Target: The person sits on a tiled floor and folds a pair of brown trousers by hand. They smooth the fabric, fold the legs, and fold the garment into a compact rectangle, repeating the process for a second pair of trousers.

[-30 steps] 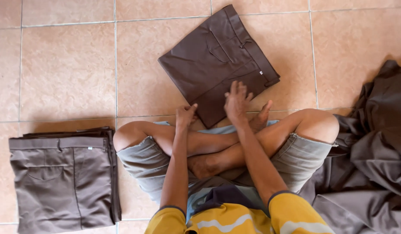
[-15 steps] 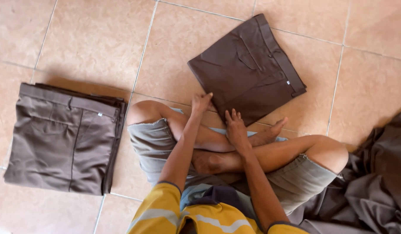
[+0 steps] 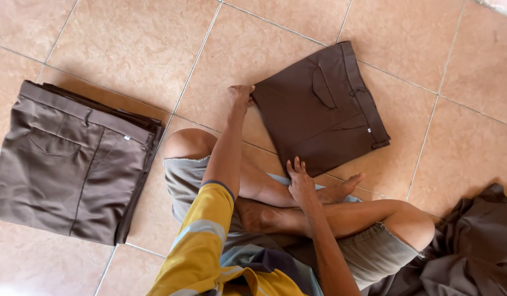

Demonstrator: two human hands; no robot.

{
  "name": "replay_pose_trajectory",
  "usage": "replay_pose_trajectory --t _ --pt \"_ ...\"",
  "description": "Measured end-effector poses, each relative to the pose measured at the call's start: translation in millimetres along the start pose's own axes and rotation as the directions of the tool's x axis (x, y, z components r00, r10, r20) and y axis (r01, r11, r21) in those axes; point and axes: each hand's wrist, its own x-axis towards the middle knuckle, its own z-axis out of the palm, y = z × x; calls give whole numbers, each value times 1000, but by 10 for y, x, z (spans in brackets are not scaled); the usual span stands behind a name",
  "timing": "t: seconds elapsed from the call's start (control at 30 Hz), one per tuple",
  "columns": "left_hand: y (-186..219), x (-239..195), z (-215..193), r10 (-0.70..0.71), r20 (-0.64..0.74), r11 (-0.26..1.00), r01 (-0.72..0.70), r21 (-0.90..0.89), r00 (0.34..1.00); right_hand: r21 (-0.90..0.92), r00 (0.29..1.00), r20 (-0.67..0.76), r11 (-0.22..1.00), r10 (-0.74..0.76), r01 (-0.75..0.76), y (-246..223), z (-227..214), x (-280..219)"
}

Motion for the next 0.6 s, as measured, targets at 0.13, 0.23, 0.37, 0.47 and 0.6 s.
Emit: replay_pose_trajectory --t 0.13,0.23,0.37,0.47,0.6 --pt "167 -226 -66 -46 4 993 46 -112 999 -47 1000 13 999 13 -13 21 44 -12" --pt "155 -177 -64 -71 -12 987 68 -145 997 -55 1000 10 998 19 -18 -53 -35 -31" --pt "73 -113 33 -55 -35 987 49 -150 998 -58 999 -11 998 36 -37 -7 71 -8" --pt "55 -246 -2 56 -86 996 -62 -71 995 -32 999 -17 998 45 -45 -121 -99 -1" --pt "-139 -689 -4 101 -95 995 -98 29 990 -37 997 -47 997 65 -66 -66 8 6"
